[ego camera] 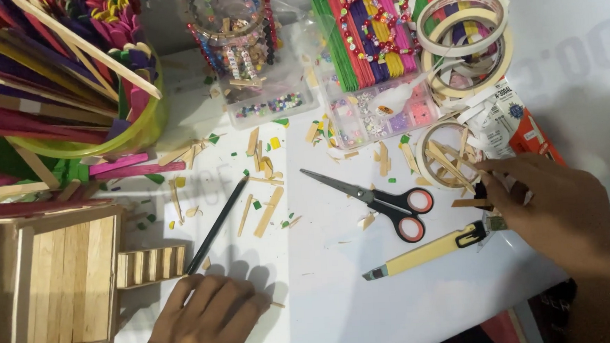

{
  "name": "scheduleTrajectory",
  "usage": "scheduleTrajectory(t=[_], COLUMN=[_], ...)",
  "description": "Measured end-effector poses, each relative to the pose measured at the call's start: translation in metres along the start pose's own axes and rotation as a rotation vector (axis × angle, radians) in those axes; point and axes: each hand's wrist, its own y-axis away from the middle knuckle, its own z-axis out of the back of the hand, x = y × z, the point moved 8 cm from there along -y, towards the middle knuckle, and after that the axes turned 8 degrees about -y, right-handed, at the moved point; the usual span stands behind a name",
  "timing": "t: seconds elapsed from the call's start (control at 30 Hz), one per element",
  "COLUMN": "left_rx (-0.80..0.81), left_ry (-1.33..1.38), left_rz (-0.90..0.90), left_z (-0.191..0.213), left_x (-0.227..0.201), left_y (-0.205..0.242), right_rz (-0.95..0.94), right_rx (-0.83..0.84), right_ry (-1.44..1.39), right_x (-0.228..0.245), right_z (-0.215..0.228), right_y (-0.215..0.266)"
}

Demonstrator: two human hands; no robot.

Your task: Building a small wooden ladder using popsicle sticks and scissors.

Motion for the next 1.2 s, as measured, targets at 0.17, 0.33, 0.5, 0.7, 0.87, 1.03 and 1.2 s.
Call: scheduleTrajectory(t=[0.17,0.33,0.5,0.7,0.87,1.03,1.2], left_rx=[-0.104,-0.006,0.120,0.051,0.181,0.178,-0.013], left_ry=[-0.019,0.058,0.055,0.051,0.007,0.063,0.293], left_rz=[0.010,0.212,0.130,0.057,0.171,0.339,0.186], left_z=[0.007,0.013,-0.001,-0.010,-0.029,-0.029,-0.016], left_x=[0.001,0.014,0.010,0.013,0.014,0.023,0.024], left_y=[-0.007,0.004,0.006,0.005,0.020,0.022,0.012], right_rz=[-0.017,0.042,0.023,0.155,1.040,0.902,0.811], right_rx=[-0.091,-0.231,-0.170,0.350,-0.294,-0.375,-0.281], right_ry=[-0.085,-0.234,-0.333,-0.578,-0.177,-0.197,-0.104], right_x=[0.003,-0.016,-0.027,0.003,0.191,0.212,0.209], right_z=[0.011,0.010,0.011,-0.014,0.042,0.032,0.013], right_y=[0.005,0.016,0.024,0.029,0.063,0.058,0.051])
